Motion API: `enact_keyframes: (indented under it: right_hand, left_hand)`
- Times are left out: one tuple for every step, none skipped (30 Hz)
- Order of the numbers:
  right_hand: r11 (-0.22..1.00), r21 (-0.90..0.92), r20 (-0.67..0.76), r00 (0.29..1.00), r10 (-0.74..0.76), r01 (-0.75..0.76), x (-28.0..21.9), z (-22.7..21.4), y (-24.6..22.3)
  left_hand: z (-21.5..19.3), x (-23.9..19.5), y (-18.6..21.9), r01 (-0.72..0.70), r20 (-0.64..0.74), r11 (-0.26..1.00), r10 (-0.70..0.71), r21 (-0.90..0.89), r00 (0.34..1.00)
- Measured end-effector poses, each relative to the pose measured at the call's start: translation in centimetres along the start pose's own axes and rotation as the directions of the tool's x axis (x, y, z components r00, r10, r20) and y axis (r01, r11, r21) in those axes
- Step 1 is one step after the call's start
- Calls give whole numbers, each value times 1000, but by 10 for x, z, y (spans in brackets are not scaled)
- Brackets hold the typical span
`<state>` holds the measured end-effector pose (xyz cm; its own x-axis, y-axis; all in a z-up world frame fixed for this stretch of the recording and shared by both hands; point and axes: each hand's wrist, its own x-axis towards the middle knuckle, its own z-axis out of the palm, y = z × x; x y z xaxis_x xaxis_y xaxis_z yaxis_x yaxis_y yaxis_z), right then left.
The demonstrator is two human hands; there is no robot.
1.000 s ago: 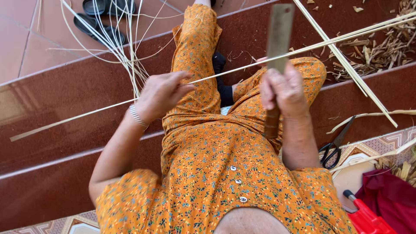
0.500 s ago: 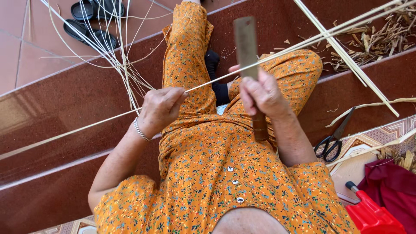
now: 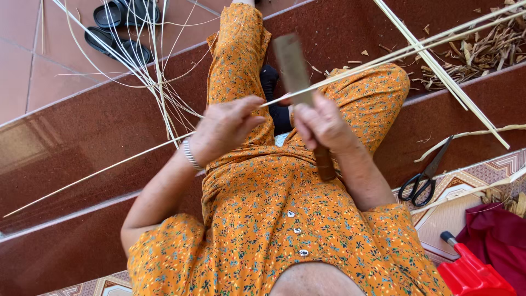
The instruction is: The person sits on the floor and uses a knife to shave thin strips from bamboo rods. They repeatedly hold the rod and scrape the blade along its length to produce fine fibers, which accumulate on the floor.
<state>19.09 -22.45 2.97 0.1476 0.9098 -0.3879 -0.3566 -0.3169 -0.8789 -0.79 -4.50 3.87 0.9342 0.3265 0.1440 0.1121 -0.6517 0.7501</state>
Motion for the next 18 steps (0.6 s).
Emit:
enact_keyframes:
  right_hand:
    - [999, 5, -42, 998, -39, 39, -2, -12, -7]
    - [997, 8, -85, 993, -78, 78, -4, -26, -14]
    - [996, 2, -143, 986, -87, 88, -7, -37, -21]
    - [995, -5, -200, 975, -96, 97, -10, -49, -27]
    - [990, 48, -200, 973, -117, 129, -12, -57, -31]
    - [982, 101, -200, 970, -138, 161, -12, -65, -34]
    - [970, 152, -196, 968, -159, 190, -11, -69, -35]
    - [972, 129, -196, 966, -169, 196, -9, -69, -34]
    - [973, 105, -192, 964, -182, 204, -5, -67, -33]
    - [974, 82, -188, 963, -194, 213, -2, -64, -32]
    - [976, 70, -167, 967, -193, 206, -1, -61, -30]
    - [978, 58, -146, 971, -190, 200, -2, -56, -28]
    - [980, 48, -126, 974, -186, 193, -3, -49, -25]
    - [983, 28, -88, 980, -176, 179, -3, -44, -21]
    - [986, 9, -49, 985, -166, 166, -1, -37, -17]
    - [988, -12, -10, 988, -154, 154, 2, -30, -12]
    - [994, 26, -3, 994, -106, 106, 3, -23, -8]
    - [996, 64, 6, 998, -57, 57, 4, -15, -3]
  left_hand:
    - [-11, -6, -5, 55, 30, 998, -56, 29, 998]
    - [-22, -14, -11, 108, 59, 992, -111, 60, 992]
    - [-33, -21, -16, 94, 17, 986, -97, 140, 995]
    - [-41, -28, -19, 82, -24, 972, -79, 219, 997]
    - [-47, -35, -22, 86, -39, 975, -79, 205, 996]
    - [-51, -41, -25, 89, -54, 978, -80, 191, 995]
    - [-51, -47, -27, 97, -75, 979, -85, 178, 994]
    - [-49, -50, -29, 109, -88, 979, -95, 172, 992]
    - [-48, -52, -29, 122, -103, 978, -105, 169, 989]
    - [-46, -53, -29, 134, -119, 977, -115, 167, 986]
    - [-43, -53, -29, 126, -119, 979, -108, 158, 987]
    - [-39, -51, -27, 117, -119, 982, -100, 149, 988]
    - [-36, -49, -25, 110, -118, 984, -94, 140, 989]
    - [-33, -46, -23, 85, -121, 987, -68, 137, 990]
    - [-29, -42, -21, 60, -124, 989, -43, 134, 991]
    - [-26, -37, -19, 35, -128, 991, -18, 131, 992]
    - [-23, -32, -16, 32, -110, 991, -18, 130, 994]
    - [-20, -27, -14, 29, -92, 991, -17, 129, 996]
